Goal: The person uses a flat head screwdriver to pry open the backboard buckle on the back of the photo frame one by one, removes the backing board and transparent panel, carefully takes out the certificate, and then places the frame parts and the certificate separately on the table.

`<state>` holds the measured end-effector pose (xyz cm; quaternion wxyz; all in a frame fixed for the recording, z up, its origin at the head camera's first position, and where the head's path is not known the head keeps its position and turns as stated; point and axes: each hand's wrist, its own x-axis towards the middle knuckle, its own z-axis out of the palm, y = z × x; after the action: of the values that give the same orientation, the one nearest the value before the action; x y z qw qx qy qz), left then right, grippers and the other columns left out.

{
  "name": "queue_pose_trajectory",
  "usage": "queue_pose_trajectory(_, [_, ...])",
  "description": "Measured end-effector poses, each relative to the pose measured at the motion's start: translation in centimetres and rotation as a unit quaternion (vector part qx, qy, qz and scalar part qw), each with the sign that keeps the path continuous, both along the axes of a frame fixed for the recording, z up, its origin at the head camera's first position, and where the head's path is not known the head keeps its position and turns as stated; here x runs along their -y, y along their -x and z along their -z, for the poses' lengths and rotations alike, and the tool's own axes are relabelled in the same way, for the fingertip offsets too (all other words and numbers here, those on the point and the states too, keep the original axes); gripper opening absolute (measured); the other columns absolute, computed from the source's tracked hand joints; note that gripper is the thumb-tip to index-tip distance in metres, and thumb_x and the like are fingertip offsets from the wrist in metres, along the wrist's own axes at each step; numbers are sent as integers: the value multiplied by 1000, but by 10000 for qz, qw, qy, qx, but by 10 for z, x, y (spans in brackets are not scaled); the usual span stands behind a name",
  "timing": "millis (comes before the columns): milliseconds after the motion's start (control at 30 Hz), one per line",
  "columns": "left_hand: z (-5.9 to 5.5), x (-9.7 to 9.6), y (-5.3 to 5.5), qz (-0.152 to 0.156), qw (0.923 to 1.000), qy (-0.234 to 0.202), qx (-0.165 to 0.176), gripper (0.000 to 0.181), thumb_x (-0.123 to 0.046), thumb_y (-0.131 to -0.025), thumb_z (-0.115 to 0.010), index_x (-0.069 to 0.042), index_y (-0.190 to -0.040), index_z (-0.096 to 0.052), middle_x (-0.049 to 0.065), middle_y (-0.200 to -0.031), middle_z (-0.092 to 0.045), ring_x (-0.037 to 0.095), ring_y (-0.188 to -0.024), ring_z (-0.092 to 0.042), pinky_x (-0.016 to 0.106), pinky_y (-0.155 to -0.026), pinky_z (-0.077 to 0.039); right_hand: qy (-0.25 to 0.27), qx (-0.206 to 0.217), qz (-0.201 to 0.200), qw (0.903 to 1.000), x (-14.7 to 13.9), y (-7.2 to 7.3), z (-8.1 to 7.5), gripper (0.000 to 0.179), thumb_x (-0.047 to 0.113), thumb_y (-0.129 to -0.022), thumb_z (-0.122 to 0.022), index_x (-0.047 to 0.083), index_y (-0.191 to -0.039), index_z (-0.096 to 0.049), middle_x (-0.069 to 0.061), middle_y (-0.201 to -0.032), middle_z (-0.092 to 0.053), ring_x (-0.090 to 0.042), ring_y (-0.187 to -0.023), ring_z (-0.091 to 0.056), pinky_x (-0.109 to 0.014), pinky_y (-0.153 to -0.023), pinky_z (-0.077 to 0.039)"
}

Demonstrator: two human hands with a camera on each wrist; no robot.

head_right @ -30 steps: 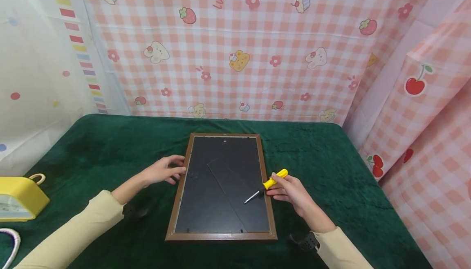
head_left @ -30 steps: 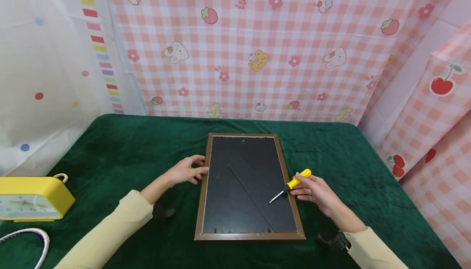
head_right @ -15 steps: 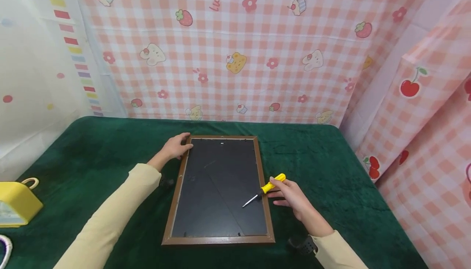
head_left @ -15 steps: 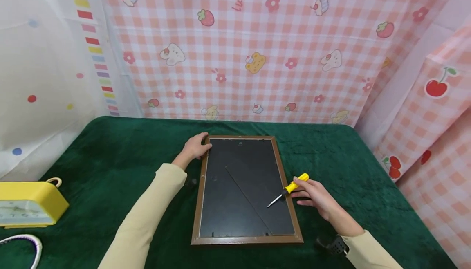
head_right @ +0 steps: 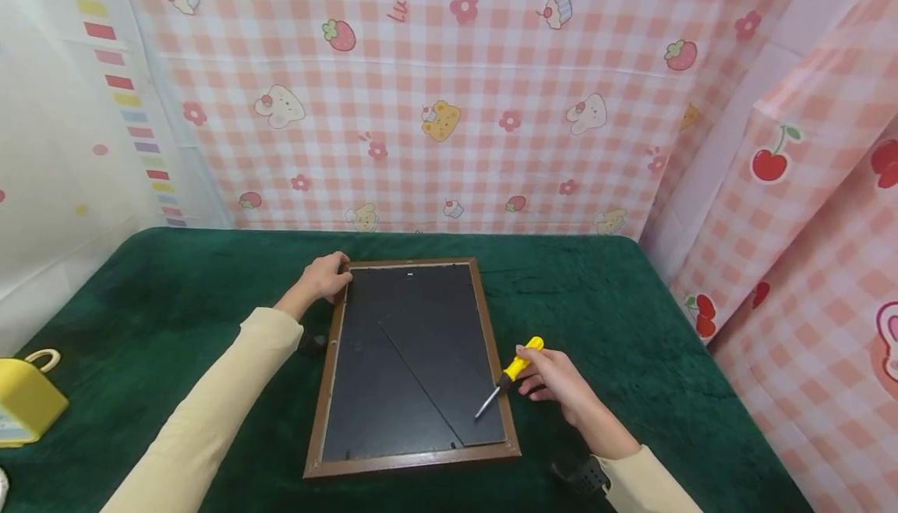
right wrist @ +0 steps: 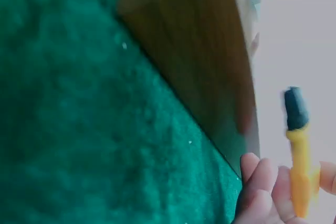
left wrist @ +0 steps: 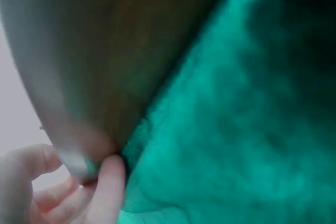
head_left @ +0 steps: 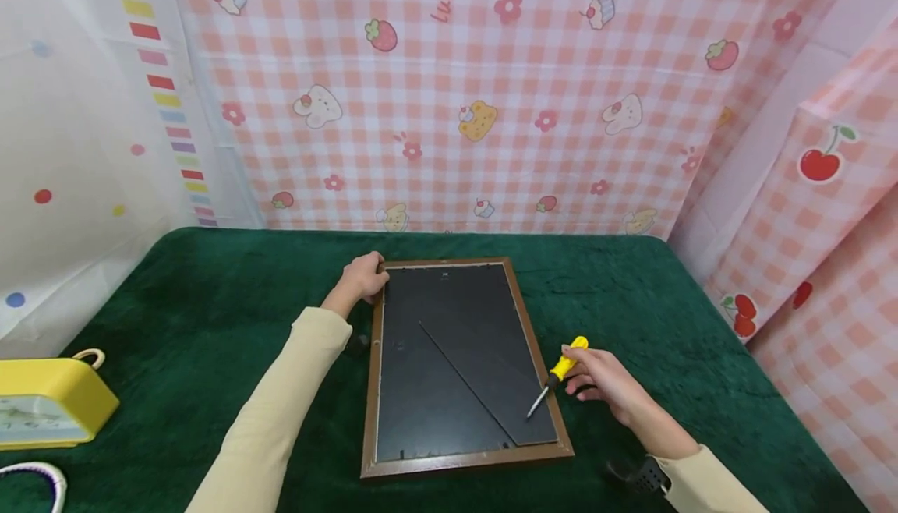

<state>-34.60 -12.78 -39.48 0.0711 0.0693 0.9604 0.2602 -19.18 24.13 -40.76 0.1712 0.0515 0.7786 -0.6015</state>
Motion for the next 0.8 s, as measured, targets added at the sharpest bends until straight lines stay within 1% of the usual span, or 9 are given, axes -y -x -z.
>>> queue_pose_trajectory(100, [-2, 7, -2, -161, 9998, 51, -69, 31, -12, -92, -43, 7, -116, -43, 20, -100, -52, 17, -51, -58, 44, -90, -33, -219, 31, -199, 9996, -3, -5, -3, 51, 44, -89, -45, -5, -100, -49, -7, -77, -59, -15, -58, -55, -26, -55, -45])
queue_pose_trajectory(200, [-3, 14, -4, -310, 9994, 49, -114, 30, -11, -91, -44, 8, -114, -44, 23, -104, -52, 17, -50, -58, 44, -92, -30, -388, 81, -596, 9974, -7, -12, -6, 55, 45, -90, -41, -8, -107, -44, -7, -83, -59, -18, -58, -58, -29, -55, -45])
queue_pose_trajectory(267, [-4, 18, -5, -376, 9992, 14, -95, 32, -11, -91, -43, 9, -116, -43, 24, -106, -51, 17, -49, -58, 45, -93, -28, -376, 139, -807, 9959, -8, -17, -7, 57, 44, -91, -40, -9, -111, -42, -7, -88, -59, -22, -61, -61, -29, -54, -45])
queue_pose_trajectory(333, [-4, 21, -6, -412, 9991, -21, -50, 33, -11, -91, -43, 9, -117, -42, 24, -107, -51, 17, -49, -59, 45, -94, -27, -197, 215, -964, 9949, -8, -21, -8, 59, 44, -92, -39, -11, -115, -39, -9, -92, -58, -25, -67, -62, -29, -55, -46])
queue_pose_trajectory(500, [-4, 25, -6, -432, 9990, -108, 54, 35, -11, -91, -41, 9, -120, -39, 25, -111, -48, 18, -51, -59, 45, -93, -29, 263, 361, -950, 9945, -5, -27, -6, 62, 43, -92, -39, -12, -118, -35, -11, -98, -55, -28, -77, -63, -32, -61, -50])
queue_pose_trajectory(600, [-4, 27, -7, -461, 9987, -193, 96, 35, -12, -91, -42, 9, -120, -39, 25, -110, -47, 18, -53, -60, 43, -89, -35, 396, 365, -867, 9948, -6, -28, -7, 63, 43, -92, -38, -14, -119, -32, -12, -99, -56, -28, -79, -62, -35, -66, -50])
queue_pose_trajectory(667, [-3, 29, -9, -481, 9981, -334, 174, 36, -13, -91, -44, 8, -119, -39, 24, -109, -47, 18, -55, -61, 41, -83, -41, 416, 355, -784, 9954, -8, -28, -9, 65, 43, -92, -38, -15, -120, -29, -13, -99, -56, -28, -79, -62, -36, -68, -50])
queue_pose_trajectory(733, [-3, 32, -12, -496, 9969, -550, 266, 35, -14, -91, -47, 7, -118, -39, 23, -107, -47, 18, -58, -61, 37, -74, -47, 373, 319, -679, 9965, -11, -26, -10, 66, 43, -92, -38, -15, -120, -28, -13, -100, -56, -28, -79, -62, -36, -68, -49])
queue_pose_trajectory(800, [-2, 37, -17, -456, 9955, -753, 355, 34, -14, -89, -51, 7, -114, -40, 22, -101, -48, 18, -60, -61, 33, -64, -50, 334, 288, -587, 9973, -17, -23, -13, 66, 44, -93, -37, -15, -121, -27, -14, -100, -55, -28, -80, -62, -35, -69, -49])
